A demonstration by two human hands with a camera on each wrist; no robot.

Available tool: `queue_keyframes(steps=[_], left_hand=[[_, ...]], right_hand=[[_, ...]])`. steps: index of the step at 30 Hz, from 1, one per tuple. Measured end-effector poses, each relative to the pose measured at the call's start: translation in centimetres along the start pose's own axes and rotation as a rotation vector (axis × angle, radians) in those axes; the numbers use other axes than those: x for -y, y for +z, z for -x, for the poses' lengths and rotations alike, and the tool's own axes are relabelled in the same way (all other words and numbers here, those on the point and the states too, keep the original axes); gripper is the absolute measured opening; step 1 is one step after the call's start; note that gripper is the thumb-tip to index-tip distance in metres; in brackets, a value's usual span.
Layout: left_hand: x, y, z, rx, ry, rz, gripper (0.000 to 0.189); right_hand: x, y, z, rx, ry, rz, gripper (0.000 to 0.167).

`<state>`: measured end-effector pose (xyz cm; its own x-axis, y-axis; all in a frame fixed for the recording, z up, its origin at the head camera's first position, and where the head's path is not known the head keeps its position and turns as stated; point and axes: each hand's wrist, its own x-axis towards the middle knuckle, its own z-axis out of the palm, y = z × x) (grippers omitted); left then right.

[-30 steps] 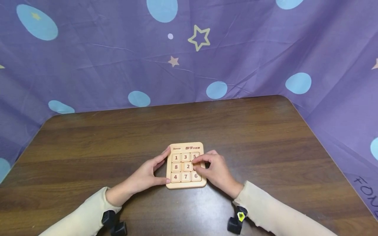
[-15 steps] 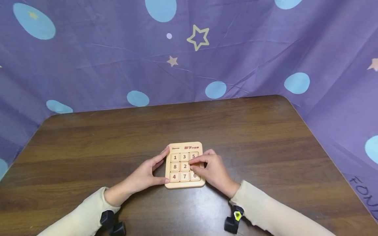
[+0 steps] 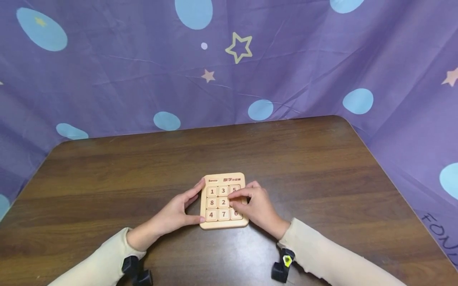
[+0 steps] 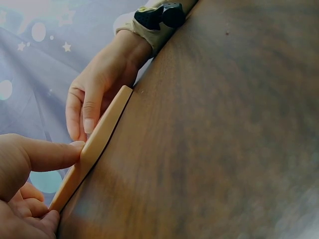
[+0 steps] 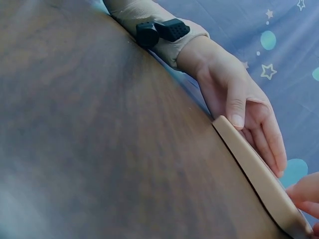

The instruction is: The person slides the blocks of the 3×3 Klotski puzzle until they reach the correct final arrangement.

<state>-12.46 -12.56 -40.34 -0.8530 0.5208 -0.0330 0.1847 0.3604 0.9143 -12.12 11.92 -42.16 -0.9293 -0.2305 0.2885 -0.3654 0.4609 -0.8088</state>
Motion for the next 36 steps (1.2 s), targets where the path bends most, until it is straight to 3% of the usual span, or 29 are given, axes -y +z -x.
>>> queue_keyframes(steps=[17,36], left_hand=[[0.0,-0.1,0.1,0.0,0.001,0.007,0.094],[0.0,0.0,0.2,0.001,-0.002,0.01,0.094]], right_hand=[[-1.3,-1.6,-1.6,0.03,0.039,0.001,0.022],[-1.7,-1.7,-1.8,0.078,0.037,0.036,0.026]])
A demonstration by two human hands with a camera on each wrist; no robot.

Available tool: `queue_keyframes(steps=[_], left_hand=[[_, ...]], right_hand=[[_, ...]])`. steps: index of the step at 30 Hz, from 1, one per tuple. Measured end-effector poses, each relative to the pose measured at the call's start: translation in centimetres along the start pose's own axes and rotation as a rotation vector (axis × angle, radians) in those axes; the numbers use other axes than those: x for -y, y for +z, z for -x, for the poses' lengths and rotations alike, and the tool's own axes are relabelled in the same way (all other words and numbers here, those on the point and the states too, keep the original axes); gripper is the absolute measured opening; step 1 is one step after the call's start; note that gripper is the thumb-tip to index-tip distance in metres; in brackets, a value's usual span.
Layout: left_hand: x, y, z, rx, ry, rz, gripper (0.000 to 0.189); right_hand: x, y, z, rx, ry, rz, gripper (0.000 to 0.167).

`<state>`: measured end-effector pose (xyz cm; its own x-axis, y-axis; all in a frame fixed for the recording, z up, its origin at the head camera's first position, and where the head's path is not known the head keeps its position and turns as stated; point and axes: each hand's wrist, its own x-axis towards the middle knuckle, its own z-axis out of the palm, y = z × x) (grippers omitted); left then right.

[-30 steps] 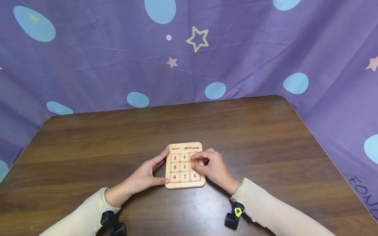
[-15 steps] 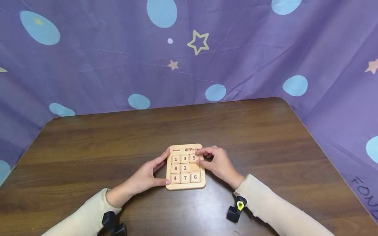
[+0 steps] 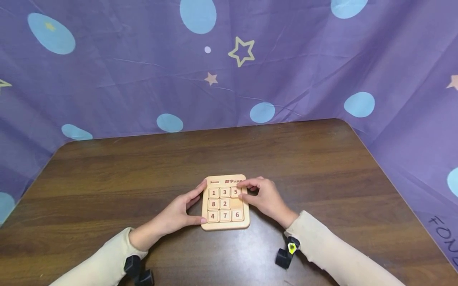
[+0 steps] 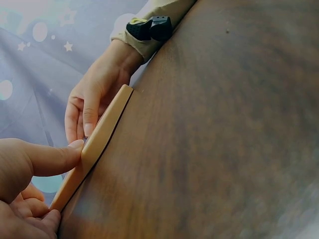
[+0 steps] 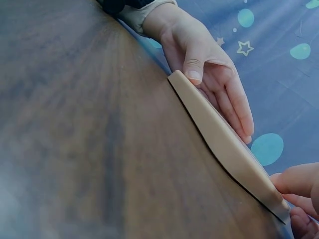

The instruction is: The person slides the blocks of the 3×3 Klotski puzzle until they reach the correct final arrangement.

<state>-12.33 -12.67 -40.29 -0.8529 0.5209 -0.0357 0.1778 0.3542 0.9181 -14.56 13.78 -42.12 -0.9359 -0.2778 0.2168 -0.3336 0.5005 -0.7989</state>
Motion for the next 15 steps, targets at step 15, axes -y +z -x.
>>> queue_keyframes(steps=[15], left_hand=[[0.09,0.04,-0.04,-0.009,0.001,0.017,0.094]], right_hand=[[-0.47,-0.84,-0.11,0.111,0.0,-0.085,0.023]])
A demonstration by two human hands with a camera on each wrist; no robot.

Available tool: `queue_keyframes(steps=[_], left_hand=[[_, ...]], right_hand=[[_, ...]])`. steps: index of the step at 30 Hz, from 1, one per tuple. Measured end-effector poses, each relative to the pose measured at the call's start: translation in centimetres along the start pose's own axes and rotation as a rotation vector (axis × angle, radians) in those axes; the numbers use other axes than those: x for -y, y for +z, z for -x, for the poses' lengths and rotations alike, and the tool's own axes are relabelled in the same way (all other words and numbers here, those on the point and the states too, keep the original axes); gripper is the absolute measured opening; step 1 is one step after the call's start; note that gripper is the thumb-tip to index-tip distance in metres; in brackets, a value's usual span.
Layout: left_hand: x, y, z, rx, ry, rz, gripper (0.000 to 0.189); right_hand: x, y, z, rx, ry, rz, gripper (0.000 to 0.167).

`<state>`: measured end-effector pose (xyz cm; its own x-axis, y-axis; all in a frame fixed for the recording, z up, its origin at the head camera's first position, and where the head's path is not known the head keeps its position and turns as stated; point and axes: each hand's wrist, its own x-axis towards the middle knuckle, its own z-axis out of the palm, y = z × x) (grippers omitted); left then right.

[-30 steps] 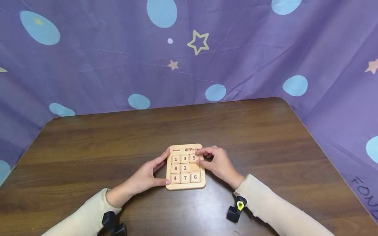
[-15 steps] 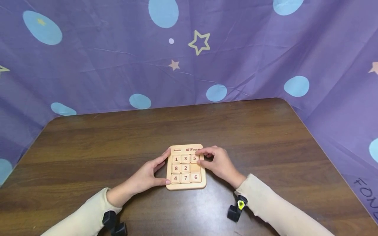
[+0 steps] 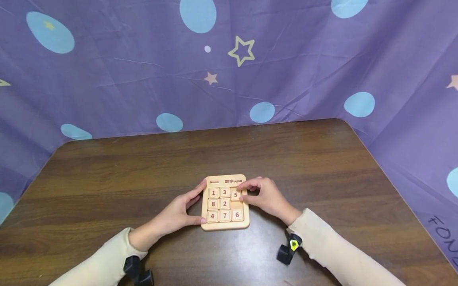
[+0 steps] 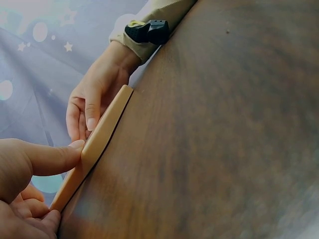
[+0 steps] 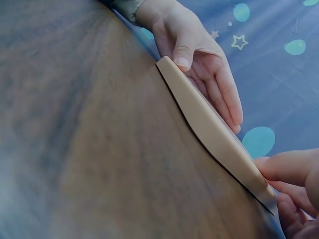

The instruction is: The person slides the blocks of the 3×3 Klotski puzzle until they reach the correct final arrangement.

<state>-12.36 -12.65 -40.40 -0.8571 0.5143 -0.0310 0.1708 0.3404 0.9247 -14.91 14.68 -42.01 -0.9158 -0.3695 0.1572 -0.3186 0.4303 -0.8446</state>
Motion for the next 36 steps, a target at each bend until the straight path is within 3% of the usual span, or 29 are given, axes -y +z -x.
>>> queue_keyframes(steps=[8,18,36], left_hand=[[-0.02,-0.01,-0.11,0.003,-0.011,0.004,0.094],[0.24,-0.06,-0.06,0.001,-0.006,-0.001,0.094],[0.06,0.05,-0.1,-0.002,0.0,0.003,0.094]], right_hand=[[0.18,-0.54,0.08,0.076,0.023,-0.037,0.023],[0.12,-0.77,-0.11,0.17,-0.016,-0.044,0.02],[0.1,-0.89,-0.01,0.175,-0.011,-0.051,0.018]])
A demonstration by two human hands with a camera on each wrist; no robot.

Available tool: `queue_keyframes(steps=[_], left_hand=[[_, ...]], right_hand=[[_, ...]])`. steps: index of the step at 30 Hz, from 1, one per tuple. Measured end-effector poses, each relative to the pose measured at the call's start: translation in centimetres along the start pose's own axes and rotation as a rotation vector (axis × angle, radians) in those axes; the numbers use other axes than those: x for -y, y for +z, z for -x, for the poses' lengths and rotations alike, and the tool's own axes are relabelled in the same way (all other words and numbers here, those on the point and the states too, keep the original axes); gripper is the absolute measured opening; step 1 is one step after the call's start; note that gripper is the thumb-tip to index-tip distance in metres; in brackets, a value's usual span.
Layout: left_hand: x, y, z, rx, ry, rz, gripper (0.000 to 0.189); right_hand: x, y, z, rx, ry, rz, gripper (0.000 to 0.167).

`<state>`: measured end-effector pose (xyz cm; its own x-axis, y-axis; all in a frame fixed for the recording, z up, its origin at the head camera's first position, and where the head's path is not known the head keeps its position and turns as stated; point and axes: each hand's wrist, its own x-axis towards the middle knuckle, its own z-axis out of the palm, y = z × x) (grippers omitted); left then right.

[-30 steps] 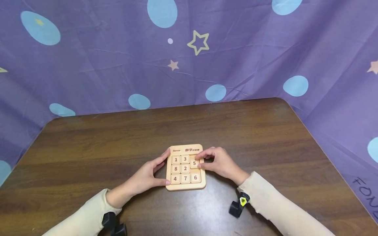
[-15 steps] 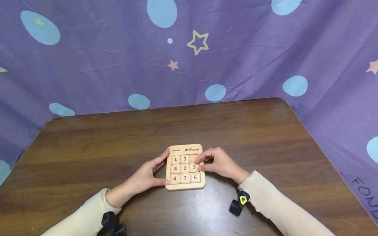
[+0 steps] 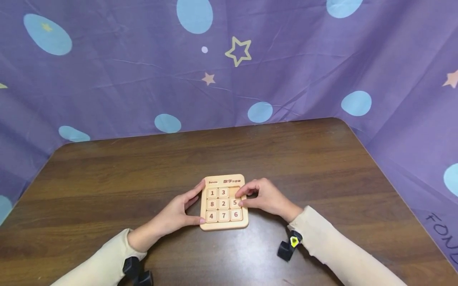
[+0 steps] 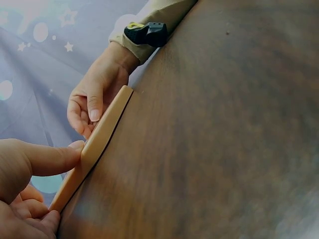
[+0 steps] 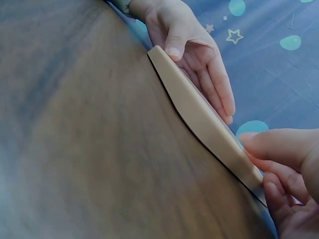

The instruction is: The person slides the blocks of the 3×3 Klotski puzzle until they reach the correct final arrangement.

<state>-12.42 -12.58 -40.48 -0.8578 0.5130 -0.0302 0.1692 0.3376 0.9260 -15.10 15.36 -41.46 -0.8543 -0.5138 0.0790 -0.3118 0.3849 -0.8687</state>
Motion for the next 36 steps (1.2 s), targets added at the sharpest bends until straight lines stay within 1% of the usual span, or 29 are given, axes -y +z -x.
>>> queue_keyframes(steps=[6,13,21,28,36], left_hand=[[0.0,-0.1,0.0,-0.007,0.007,0.006,0.094],[0.0,-0.1,0.0,-0.006,0.011,-0.012,0.093],[0.1,-0.1,0.1,-0.002,0.009,-0.002,0.093],[0.4,-0.1,0.1,0.001,0.027,-0.009,0.092],[0.4,-0.1,0.2,0.017,0.053,-0.003,0.092]], right_hand=[[0.0,0.5,-0.1,-0.061,0.0,-0.004,0.017],[0.4,1.2,-0.3,-0.166,0.021,-0.003,0.014],[1.0,2.4,-0.9,-0.273,-0.003,0.011,0.021],[1.4,3.3,-1.7,-0.291,-0.026,-0.014,0.024],[1.6,4.0,-2.1,-0.311,-0.006,-0.016,0.024]])
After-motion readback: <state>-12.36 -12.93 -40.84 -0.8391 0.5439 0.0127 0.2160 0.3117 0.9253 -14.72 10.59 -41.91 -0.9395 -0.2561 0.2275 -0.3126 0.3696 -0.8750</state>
